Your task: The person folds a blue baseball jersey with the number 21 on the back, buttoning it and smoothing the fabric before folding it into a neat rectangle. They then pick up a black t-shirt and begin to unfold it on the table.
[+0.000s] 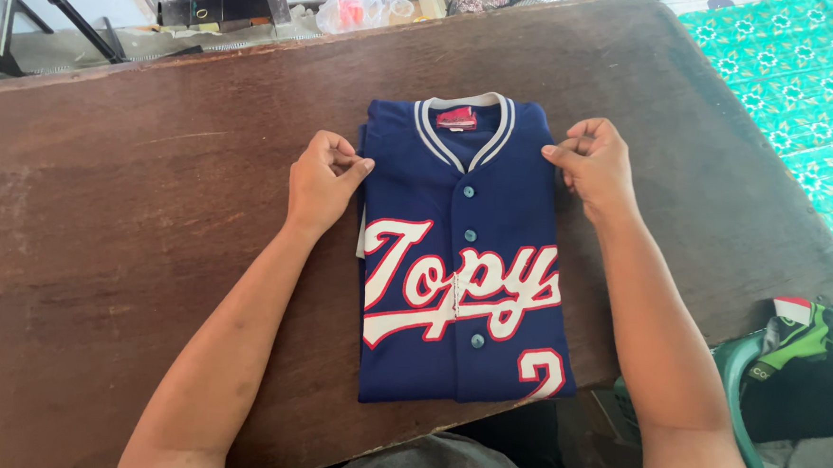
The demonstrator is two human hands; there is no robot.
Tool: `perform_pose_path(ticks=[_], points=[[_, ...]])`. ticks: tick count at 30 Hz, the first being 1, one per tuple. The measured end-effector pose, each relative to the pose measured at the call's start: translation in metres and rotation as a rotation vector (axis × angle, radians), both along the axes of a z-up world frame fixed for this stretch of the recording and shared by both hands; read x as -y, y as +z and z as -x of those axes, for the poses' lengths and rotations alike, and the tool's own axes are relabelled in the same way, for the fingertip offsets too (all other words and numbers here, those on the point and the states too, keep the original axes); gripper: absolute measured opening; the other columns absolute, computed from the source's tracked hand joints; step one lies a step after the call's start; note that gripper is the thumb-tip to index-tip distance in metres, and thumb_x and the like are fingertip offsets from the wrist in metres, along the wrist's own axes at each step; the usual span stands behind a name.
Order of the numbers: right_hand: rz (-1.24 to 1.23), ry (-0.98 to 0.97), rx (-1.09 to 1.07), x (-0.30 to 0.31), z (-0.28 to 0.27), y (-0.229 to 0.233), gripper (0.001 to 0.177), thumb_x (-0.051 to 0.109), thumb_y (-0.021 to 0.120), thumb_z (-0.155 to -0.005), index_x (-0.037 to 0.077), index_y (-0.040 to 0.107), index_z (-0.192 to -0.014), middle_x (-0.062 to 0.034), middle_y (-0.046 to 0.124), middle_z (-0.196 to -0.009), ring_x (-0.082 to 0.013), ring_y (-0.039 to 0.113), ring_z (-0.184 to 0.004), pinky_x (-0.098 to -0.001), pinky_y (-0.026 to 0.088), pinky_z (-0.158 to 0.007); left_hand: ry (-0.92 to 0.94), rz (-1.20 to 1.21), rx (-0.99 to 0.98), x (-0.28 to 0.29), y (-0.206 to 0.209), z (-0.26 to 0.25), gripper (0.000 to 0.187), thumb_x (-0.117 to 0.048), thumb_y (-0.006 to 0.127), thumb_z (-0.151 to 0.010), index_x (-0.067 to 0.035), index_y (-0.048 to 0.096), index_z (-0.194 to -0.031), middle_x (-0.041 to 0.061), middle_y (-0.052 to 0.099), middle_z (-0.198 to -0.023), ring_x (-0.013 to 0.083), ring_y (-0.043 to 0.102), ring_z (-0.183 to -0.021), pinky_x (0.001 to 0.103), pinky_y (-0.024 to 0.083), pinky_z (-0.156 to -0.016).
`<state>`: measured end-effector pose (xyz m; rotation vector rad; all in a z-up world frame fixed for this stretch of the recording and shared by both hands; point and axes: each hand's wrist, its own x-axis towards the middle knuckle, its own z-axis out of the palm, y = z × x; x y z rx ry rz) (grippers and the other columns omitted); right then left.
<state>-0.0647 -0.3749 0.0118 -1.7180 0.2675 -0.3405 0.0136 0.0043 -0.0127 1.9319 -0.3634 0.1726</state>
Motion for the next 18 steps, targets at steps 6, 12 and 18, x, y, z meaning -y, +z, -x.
perform_pose_path(ticks=[6,12,18], points=[[0.084,0.099,-0.179,-0.015,0.005,0.014,0.044,0.014,0.074,-0.091,0.004,0.058,-0.130,-0.0031,0.061,-0.068,-0.0097,0.050,-0.044,-0.0259,0.035,-0.041,0.018,-0.187,0.069,0.002,0.006,0.007,0.028,-0.025,0.078,-0.092,-0.008,0.063,-0.110,0.005,0.079,-0.091,0.0151,0.071,-0.074,0.034,0.054,-0.072],[0.109,0.104,-0.044,-0.011,0.009,0.015,0.053,0.010,0.081,-0.086,0.003,0.054,-0.131,-0.0032,0.068,-0.075,-0.0064,0.052,-0.056,-0.0221,0.036,-0.050,-0.025,-0.015,0.002,-0.001,-0.003,-0.002,0.030,-0.022,0.080,-0.088,-0.006,0.059,-0.103,0.004,0.076,-0.087,0.0144,0.070,-0.075,0.031,0.056,-0.071],[0.411,0.003,-0.034,-0.007,0.007,0.006,0.051,0.015,0.087,-0.083,0.002,0.058,-0.123,-0.0062,0.072,-0.080,-0.0133,0.066,-0.074,-0.0268,0.050,-0.072,0.039,-0.071,-0.009,0.004,0.005,0.006,0.026,-0.022,0.080,-0.090,-0.008,0.061,-0.099,0.004,0.075,-0.088,0.0169,0.071,-0.078,0.033,0.056,-0.075]])
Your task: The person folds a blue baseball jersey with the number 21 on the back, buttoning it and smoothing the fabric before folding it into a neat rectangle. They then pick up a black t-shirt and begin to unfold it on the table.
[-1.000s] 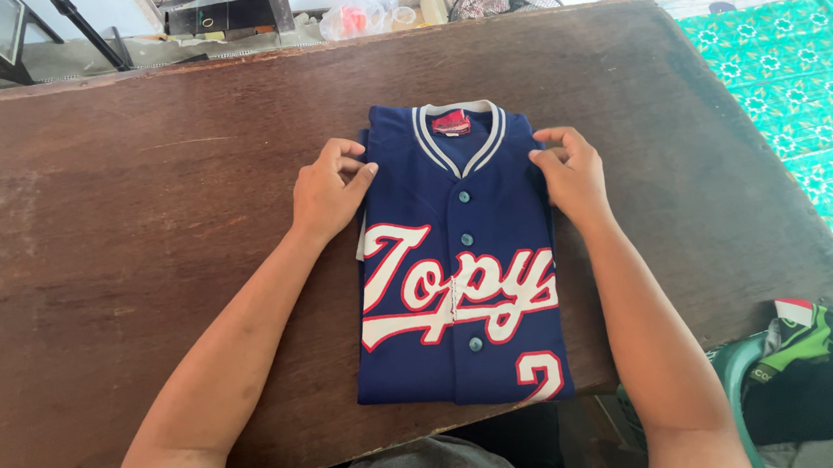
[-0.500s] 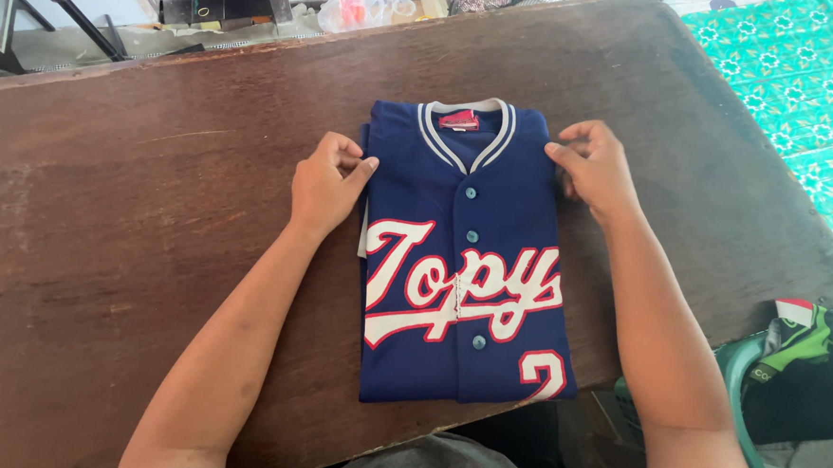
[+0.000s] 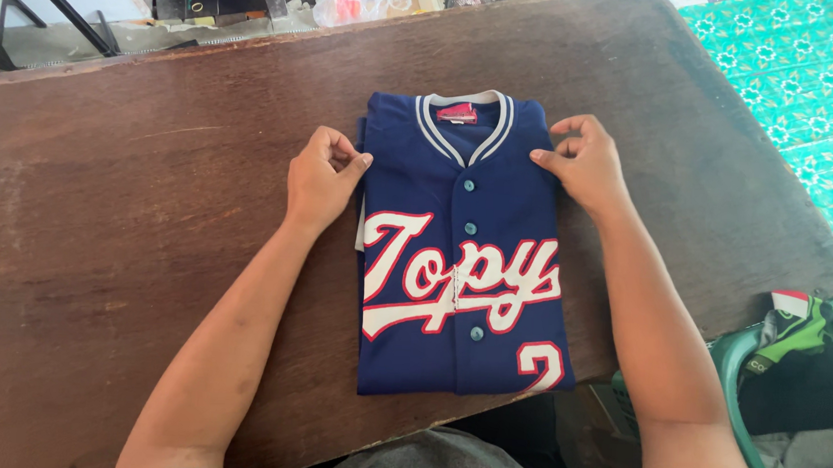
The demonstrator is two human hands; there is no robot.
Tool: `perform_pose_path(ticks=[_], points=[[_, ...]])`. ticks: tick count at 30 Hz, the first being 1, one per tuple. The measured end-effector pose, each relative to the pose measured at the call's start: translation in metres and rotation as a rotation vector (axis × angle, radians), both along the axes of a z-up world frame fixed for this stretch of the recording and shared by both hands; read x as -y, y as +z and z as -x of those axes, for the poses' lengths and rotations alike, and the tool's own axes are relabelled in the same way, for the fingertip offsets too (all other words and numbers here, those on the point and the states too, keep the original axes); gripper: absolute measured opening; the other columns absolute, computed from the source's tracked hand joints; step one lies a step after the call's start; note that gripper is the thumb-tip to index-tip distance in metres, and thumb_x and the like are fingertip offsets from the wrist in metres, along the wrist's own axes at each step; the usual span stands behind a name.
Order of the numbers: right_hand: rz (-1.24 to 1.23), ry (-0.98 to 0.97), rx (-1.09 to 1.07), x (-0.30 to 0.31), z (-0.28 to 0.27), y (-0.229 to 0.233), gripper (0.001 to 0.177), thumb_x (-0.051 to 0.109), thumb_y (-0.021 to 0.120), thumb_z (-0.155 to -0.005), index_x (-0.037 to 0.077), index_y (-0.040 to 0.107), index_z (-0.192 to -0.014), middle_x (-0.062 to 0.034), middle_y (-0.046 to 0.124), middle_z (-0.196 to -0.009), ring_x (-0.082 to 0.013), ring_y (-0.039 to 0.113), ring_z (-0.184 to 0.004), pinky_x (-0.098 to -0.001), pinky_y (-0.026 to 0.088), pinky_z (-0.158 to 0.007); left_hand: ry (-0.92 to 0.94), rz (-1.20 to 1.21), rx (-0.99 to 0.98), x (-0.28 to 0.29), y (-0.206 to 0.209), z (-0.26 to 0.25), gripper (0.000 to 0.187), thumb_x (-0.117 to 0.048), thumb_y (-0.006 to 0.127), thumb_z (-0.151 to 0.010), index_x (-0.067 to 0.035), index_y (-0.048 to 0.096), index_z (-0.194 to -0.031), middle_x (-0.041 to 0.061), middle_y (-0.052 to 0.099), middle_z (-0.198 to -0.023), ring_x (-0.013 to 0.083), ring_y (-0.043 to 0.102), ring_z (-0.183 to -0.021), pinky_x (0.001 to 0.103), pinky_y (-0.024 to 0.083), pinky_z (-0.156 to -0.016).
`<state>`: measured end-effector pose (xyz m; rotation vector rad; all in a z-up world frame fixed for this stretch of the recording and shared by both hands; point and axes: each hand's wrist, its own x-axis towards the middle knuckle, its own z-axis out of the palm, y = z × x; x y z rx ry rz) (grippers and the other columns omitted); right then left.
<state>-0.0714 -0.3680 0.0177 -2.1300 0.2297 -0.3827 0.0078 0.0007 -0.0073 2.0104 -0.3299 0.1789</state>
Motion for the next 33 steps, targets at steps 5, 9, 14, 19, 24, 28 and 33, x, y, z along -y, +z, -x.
perform_pose_path(ticks=[5,9,14,19,24,28,33], points=[[0.661,-0.024,0.391,-0.026,0.009,0.001,0.047,0.027,0.078,-0.092,0.011,0.063,-0.134,-0.0138,0.070,-0.131,-0.0338,0.063,-0.125,-0.0446,0.049,-0.110,-0.224,-0.248,0.635,0.011,0.027,0.035,0.039,-0.035,0.075,-0.094,-0.011,0.065,-0.123,0.011,0.064,-0.136,0.0336,0.056,-0.132,0.050,0.041,-0.111],[0.737,0.118,0.195,-0.042,0.006,-0.013,0.073,0.048,0.062,-0.103,0.003,0.042,-0.157,-0.0227,0.033,-0.167,-0.0403,0.025,-0.155,-0.0587,0.021,-0.122,-0.495,-0.451,0.567,0.032,0.026,0.060,0.076,-0.061,0.062,-0.093,-0.011,0.053,-0.150,0.018,0.043,-0.159,0.0389,0.029,-0.152,0.062,0.015,-0.120],[0.679,0.187,-0.016,-0.049,-0.003,-0.027,0.086,0.061,0.051,-0.099,0.003,0.032,-0.159,-0.0212,0.023,-0.169,-0.0382,0.014,-0.158,-0.0592,0.015,-0.123,-0.569,-0.604,0.355,0.035,0.018,0.049,0.085,-0.071,0.056,-0.090,-0.015,0.045,-0.153,0.014,0.035,-0.163,0.0370,0.022,-0.153,0.063,0.010,-0.120],[0.654,0.189,0.005,-0.049,0.001,-0.029,0.085,0.061,0.053,-0.098,0.003,0.034,-0.159,-0.0213,0.024,-0.169,-0.0380,0.015,-0.158,-0.0579,0.017,-0.123,-0.475,-0.659,0.440,0.032,0.011,0.062,0.078,-0.067,0.054,-0.095,-0.016,0.047,-0.153,0.012,0.039,-0.164,0.0365,0.029,-0.155,0.064,0.015,-0.123],[0.617,0.187,0.010,-0.048,-0.002,-0.024,0.085,0.060,0.055,-0.097,0.004,0.034,-0.159,-0.0202,0.025,-0.168,-0.0366,0.016,-0.158,-0.0563,0.018,-0.123,-0.541,-0.573,0.439,0.037,0.017,0.091,0.079,-0.066,0.055,-0.091,-0.017,0.049,-0.153,0.014,0.040,-0.162,0.0433,0.028,-0.150,0.069,0.016,-0.117],[0.600,0.195,-0.001,-0.047,-0.001,-0.021,0.085,0.060,0.056,-0.097,0.005,0.035,-0.158,-0.0195,0.025,-0.168,-0.0358,0.016,-0.158,-0.0556,0.018,-0.123,-0.539,-0.620,0.415,0.039,0.027,0.098,0.081,-0.072,0.053,-0.090,-0.019,0.050,-0.151,0.014,0.039,-0.161,0.0429,0.027,-0.151,0.069,0.016,-0.117],[0.589,0.202,0.041,-0.045,-0.001,-0.022,0.083,0.059,0.057,-0.097,0.004,0.038,-0.157,-0.0205,0.028,-0.167,-0.0365,0.018,-0.157,-0.0531,0.019,-0.123,-0.525,-0.642,0.417,0.041,0.027,0.099,0.081,-0.073,0.051,-0.091,-0.020,0.049,-0.152,0.013,0.039,-0.162,0.0420,0.027,-0.151,0.070,0.016,-0.117]])
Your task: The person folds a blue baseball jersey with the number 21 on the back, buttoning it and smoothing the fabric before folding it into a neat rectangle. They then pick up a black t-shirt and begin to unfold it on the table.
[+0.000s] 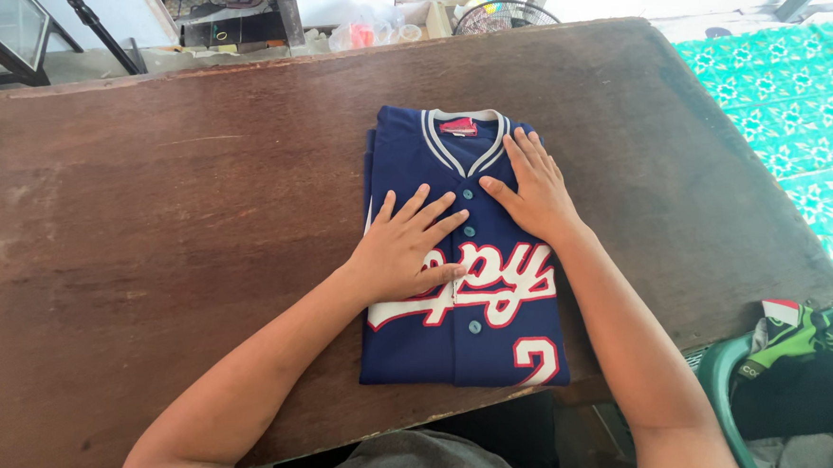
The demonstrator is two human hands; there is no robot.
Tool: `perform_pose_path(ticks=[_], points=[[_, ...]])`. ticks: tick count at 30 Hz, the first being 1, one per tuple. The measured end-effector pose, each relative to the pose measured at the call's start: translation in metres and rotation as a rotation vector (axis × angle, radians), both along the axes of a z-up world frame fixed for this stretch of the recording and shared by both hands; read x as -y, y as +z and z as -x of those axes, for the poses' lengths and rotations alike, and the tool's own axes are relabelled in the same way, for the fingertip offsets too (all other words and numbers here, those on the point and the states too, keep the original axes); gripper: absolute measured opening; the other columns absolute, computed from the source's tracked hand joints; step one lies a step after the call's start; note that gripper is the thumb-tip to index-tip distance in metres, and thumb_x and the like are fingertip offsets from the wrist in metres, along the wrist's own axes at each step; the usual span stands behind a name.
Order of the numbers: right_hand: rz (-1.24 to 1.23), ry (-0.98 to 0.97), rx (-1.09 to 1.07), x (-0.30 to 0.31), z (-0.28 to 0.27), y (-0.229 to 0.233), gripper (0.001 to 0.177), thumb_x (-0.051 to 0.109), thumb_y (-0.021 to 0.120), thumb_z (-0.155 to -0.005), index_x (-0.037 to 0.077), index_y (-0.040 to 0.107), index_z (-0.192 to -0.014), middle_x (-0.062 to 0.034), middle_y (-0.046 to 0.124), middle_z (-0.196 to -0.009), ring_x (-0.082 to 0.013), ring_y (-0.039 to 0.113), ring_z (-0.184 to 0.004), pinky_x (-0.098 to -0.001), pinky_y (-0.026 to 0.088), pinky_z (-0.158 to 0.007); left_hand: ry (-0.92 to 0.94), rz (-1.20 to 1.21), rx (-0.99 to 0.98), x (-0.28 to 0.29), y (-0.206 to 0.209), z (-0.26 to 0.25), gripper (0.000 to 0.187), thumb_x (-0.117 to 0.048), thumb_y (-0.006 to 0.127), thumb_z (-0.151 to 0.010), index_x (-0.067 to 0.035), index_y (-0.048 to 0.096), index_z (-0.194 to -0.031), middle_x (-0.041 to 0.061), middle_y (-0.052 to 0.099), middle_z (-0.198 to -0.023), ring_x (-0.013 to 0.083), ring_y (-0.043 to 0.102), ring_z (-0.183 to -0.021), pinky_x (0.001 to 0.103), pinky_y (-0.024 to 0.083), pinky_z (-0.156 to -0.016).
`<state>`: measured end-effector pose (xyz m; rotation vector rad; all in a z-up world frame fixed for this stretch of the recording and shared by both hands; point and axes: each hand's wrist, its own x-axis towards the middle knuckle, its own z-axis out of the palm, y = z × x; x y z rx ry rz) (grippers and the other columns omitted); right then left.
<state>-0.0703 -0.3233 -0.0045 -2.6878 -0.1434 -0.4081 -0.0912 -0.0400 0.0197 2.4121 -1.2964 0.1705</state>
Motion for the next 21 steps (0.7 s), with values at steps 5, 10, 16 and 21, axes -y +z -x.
perform_pose_path(ticks=[5,10,16,21], points=[[-0.083,0.063,0.165,0.008,-0.004,-0.005,0.064,0.046,0.064,-0.101,0.002,0.055,-0.147,-0.0233,0.044,-0.159,-0.0396,0.035,-0.152,-0.0478,0.029,-0.123,0.001,0.002,0.001,0.000,-0.003,0.000,0.081,-0.073,0.050,-0.091,-0.020,0.049,-0.152,0.013,0.039,-0.162,0.0418,0.027,-0.152,0.070,0.016,-0.117],[-0.290,0.037,0.270,0.017,-0.011,-0.007,0.042,0.033,0.065,-0.102,0.005,0.066,-0.134,-0.0192,0.059,-0.148,-0.0356,0.053,-0.142,-0.0433,0.040,-0.117,0.014,-0.019,0.010,0.002,-0.003,-0.001,0.081,-0.073,0.050,-0.091,-0.019,0.048,-0.152,0.013,0.038,-0.161,0.0417,0.026,-0.151,0.070,0.016,-0.116],[-0.187,0.094,0.175,0.049,-0.018,0.013,0.037,0.031,0.068,-0.099,0.006,0.070,-0.127,-0.0179,0.064,-0.141,-0.0338,0.060,-0.132,-0.0422,0.046,-0.110,0.063,-0.026,-0.001,0.018,-0.003,-0.004,0.082,-0.073,0.050,-0.091,-0.018,0.047,-0.152,0.013,0.037,-0.162,0.0421,0.026,-0.152,0.071,0.016,-0.116],[0.066,0.167,0.177,0.064,0.021,0.041,0.038,0.029,0.072,-0.093,0.005,0.072,-0.123,-0.0184,0.068,-0.133,-0.0381,0.063,-0.121,-0.0457,0.047,-0.102,0.093,-0.018,-0.029,0.051,-0.009,-0.019,0.084,-0.072,0.050,-0.091,-0.017,0.044,-0.153,0.015,0.034,-0.163,0.0438,0.023,-0.151,0.072,0.015,-0.115]])
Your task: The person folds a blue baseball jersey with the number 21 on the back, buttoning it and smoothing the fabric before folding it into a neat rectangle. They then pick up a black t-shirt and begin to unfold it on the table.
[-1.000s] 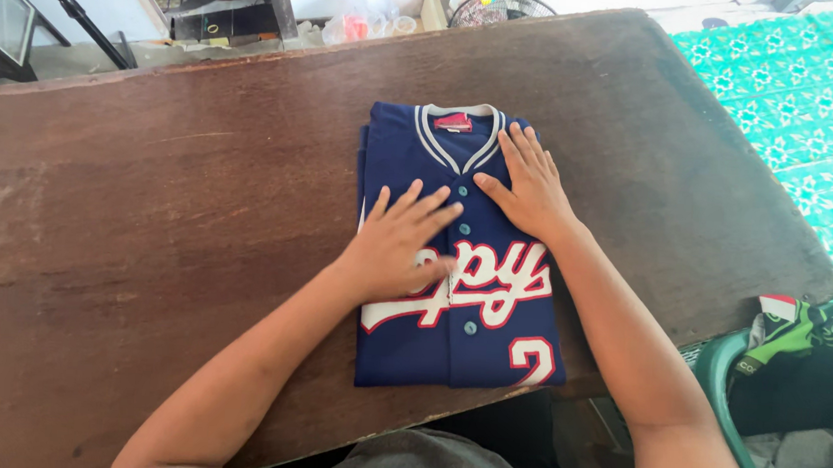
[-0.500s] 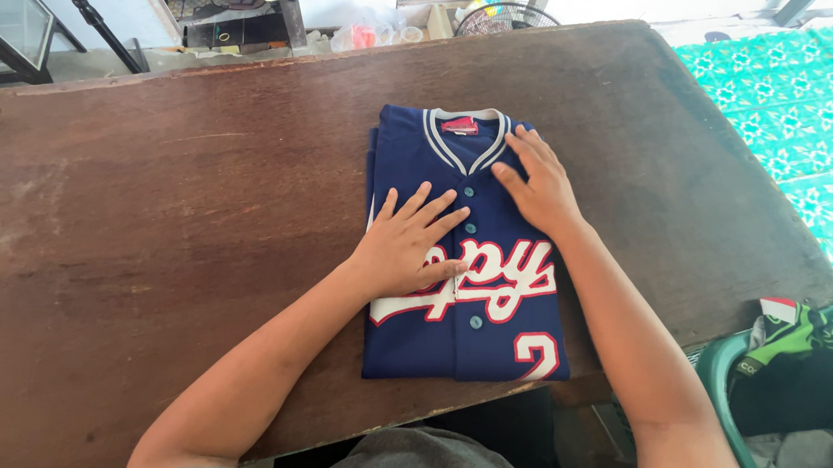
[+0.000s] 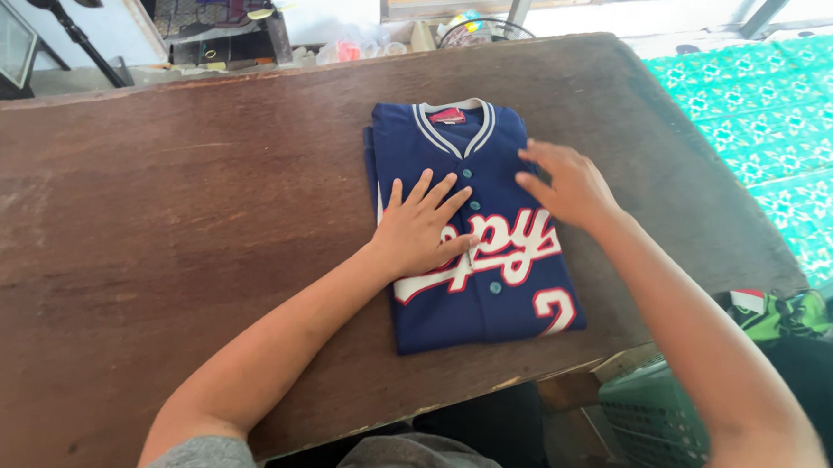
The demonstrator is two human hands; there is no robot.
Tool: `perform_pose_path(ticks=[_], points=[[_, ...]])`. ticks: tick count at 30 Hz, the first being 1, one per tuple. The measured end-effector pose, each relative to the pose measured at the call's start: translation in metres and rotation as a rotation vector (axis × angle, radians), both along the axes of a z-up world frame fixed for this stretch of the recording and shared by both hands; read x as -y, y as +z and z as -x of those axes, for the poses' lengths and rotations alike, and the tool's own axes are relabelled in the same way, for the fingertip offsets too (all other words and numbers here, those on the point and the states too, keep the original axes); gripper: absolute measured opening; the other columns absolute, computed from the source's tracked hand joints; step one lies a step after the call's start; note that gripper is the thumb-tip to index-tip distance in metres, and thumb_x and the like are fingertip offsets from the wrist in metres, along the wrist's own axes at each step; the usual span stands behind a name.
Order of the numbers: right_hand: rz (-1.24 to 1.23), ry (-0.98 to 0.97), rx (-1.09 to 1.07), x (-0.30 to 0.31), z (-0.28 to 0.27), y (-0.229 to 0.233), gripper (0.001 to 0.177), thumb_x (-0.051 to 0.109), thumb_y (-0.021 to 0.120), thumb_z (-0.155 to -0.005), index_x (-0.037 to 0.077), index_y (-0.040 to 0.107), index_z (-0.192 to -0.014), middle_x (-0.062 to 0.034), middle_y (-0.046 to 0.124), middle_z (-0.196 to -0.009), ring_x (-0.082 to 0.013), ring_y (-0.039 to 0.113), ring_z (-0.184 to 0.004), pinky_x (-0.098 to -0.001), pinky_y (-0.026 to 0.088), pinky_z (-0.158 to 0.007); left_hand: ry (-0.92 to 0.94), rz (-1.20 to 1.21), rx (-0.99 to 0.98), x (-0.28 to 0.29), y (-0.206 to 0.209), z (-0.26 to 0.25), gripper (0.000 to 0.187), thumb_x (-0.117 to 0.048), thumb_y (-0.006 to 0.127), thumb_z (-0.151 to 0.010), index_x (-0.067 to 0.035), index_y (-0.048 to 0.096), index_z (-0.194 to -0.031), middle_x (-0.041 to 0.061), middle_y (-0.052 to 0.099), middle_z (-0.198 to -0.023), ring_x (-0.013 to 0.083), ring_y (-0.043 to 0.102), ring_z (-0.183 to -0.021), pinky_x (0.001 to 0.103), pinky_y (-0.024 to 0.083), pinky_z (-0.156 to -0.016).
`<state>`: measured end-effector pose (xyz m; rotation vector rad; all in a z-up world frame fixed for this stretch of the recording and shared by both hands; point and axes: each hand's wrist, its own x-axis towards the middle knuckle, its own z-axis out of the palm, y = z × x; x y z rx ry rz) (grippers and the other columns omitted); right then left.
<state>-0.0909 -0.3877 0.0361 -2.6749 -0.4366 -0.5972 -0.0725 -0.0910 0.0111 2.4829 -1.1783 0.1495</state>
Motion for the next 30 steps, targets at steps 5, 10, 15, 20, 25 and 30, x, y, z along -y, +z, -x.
perform_pose_path(ticks=[5,10,15,20,25,30], points=[[0.035,-0.152,0.096,-0.013,0.077,0.008,0.021,0.026,0.075,-0.089,0.008,0.075,-0.100,-0.0074,0.074,-0.106,-0.0285,0.069,-0.101,-0.0444,0.052,-0.090,0.048,-0.005,-0.010,0.043,-0.004,-0.018,0.085,-0.073,0.048,-0.090,-0.018,0.042,-0.155,0.015,0.031,-0.164,0.0439,0.021,-0.152,0.072,0.013,-0.116],[0.172,-0.249,0.285,-0.024,0.105,0.011,0.014,0.024,0.077,-0.086,0.011,0.075,-0.093,-0.0038,0.070,-0.095,-0.0259,0.067,-0.091,-0.0428,0.051,-0.081,0.063,0.000,-0.027,0.087,-0.008,-0.036,0.086,-0.073,0.048,-0.089,-0.019,0.041,-0.155,0.015,0.030,-0.164,0.0439,0.019,-0.152,0.072,0.012,-0.116],[0.116,-0.343,0.167,-0.018,0.101,0.003,0.023,0.033,0.079,-0.089,0.011,0.076,-0.095,-0.0031,0.069,-0.095,-0.0254,0.067,-0.091,-0.0416,0.052,-0.081,0.105,0.026,-0.013,0.124,-0.009,-0.058,0.086,-0.073,0.049,-0.088,-0.020,0.043,-0.155,0.012,0.033,-0.164,0.0399,0.022,-0.153,0.070,0.013,-0.119],[0.151,-0.383,0.089,-0.009,0.095,0.004,0.053,0.055,0.072,-0.089,0.010,0.074,-0.117,-0.0089,0.070,-0.116,-0.0317,0.066,-0.106,-0.0467,0.049,-0.094,0.104,0.130,0.002,0.139,-0.006,-0.074,0.081,-0.066,0.058,-0.089,-0.015,0.047,-0.151,0.016,0.038,-0.159,0.0409,0.027,-0.149,0.070,0.017,-0.115],[0.181,-0.474,0.022,-0.001,0.094,-0.002,0.064,0.058,0.067,-0.093,0.009,0.066,-0.134,-0.0137,0.065,-0.131,-0.0355,0.060,-0.121,-0.0494,0.043,-0.103,0.127,0.264,-0.035,0.105,-0.001,-0.043,0.051,-0.052,0.064,-0.096,-0.016,0.063,-0.131,0.007,0.061,-0.135,0.0281,0.054,-0.135,0.050,0.041,-0.112],[0.207,-0.537,0.058,0.013,0.087,-0.005,0.063,0.056,0.067,-0.094,0.009,0.065,-0.136,-0.0160,0.063,-0.133,-0.0361,0.057,-0.124,-0.0506,0.041,-0.107,0.118,0.290,0.141,0.099,-0.006,-0.017,0.065,-0.045,0.075,-0.082,-0.005,0.060,-0.130,0.020,0.054,-0.133,0.0403,0.047,-0.128,0.066,0.033,-0.103]])
